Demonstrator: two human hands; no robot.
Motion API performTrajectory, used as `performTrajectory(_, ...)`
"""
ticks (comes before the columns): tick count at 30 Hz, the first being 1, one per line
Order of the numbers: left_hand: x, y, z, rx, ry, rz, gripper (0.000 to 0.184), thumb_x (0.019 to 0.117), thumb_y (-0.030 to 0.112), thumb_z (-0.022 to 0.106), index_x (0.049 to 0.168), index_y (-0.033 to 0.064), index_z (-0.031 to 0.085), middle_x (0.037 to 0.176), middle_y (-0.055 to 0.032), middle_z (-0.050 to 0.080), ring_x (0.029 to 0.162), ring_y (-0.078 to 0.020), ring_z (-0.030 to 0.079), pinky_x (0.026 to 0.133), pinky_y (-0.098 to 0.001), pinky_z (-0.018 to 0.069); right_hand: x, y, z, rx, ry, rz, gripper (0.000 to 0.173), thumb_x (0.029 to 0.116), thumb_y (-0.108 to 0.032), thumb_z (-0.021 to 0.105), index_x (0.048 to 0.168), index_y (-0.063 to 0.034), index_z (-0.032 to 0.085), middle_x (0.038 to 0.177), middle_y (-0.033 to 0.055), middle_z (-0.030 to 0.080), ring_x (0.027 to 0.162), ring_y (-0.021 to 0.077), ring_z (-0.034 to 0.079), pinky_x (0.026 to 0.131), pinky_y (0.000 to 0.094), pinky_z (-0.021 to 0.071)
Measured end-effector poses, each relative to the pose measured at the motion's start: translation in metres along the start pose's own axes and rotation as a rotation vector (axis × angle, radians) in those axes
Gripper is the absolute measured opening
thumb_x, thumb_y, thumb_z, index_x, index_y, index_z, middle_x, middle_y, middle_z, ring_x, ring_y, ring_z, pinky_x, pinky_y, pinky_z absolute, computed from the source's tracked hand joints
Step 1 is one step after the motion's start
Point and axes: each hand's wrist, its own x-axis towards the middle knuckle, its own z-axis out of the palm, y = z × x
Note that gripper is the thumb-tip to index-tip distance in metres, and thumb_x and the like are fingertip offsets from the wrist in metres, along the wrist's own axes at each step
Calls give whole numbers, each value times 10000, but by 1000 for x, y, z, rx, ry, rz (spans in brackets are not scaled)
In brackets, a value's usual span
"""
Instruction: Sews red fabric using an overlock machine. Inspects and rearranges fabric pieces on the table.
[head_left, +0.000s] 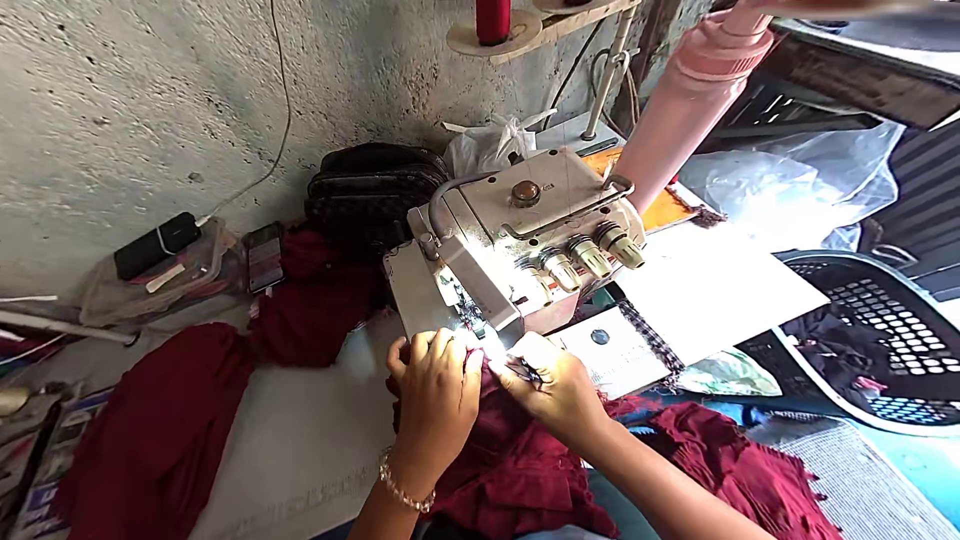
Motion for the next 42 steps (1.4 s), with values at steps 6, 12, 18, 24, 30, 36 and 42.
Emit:
performTrajectory(6, -6, -9, 10, -66, 59, 66, 338, 1026, 334, 453, 886, 139, 691, 970, -41, 704, 1057, -247, 631, 1024, -538, 315, 6, 54, -77, 139, 334, 34, 150, 1018, -160, 567, 1036, -34, 646, 923, -61, 659, 727, -72, 566, 635, 126, 478)
performTrajectory(12, -13, -17, 17, -74, 104, 119, 376, 1051, 361, 413, 905, 179, 709, 1075, -9, 740, 1146, -224, 628, 1078, -536, 291, 78, 164, -112, 353, 264, 626, 207, 1099, -278, 465, 1117, -114, 591, 734, -101, 612, 471, -26, 470, 447, 160, 403)
performTrajectory(18, -11, -14, 16, -54, 102, 75, 371, 1005, 334, 386, 923, 160, 703, 1148, -37, 728, 1202, -255, 600, 1065, -542, 280, 120, 164, -114, -49, 34, 497, 408, 1103, -275, 431, 1104, 81, 632, 910, 185, 635, 833, 240, 614, 797, 469, 502)
performTrajectory(24, -11, -13, 13, -37, 100, 62, 379, 987, 341, 370, 955, 143, 692, 1054, -57, 707, 1132, -254, 616, 1057, -550, 287, 157, 148, -124, -200, -184, 601, 552, 1098, -401, 451, 1011, 104, 656, 961, 286, 652, 925, 412, 637, 832, 623, 472)
performTrajectory(30, -13, -19, 14, -102, 106, 102, 279, 1004, 293, 407, 1116, 149, 619, 1074, -52, 683, 1143, -228, 592, 1078, -541, 259, 74, 171, -103, 461, 149, 609, 164, 1059, -78, 420, 1041, -137, 572, 602, -126, 510, 449, -47, 403, 444, 131, 357)
performTrajectory(36, -13, -24, 11, -190, 104, 109, 239, 1012, 308, 445, 1136, 149, 573, 1082, -32, 665, 1163, -168, 574, 1139, -524, 206, 46, 142, -114, 196, 458, 395, 278, 1038, -282, 587, 1157, -37, 641, 915, -82, 651, 646, -49, 524, 598, 177, 459)
performTrajectory(42, -10, -25, 13, -235, 132, 170, 166, 1031, 308, 442, 1102, 182, 523, 1048, -5, 639, 1169, -128, 564, 1179, -490, 168, 4, 14, -45, 268, -6, 124, 191, 971, -212, 641, 985, -77, 776, 862, -54, 671, 763, -67, 576, 679, 104, 483)
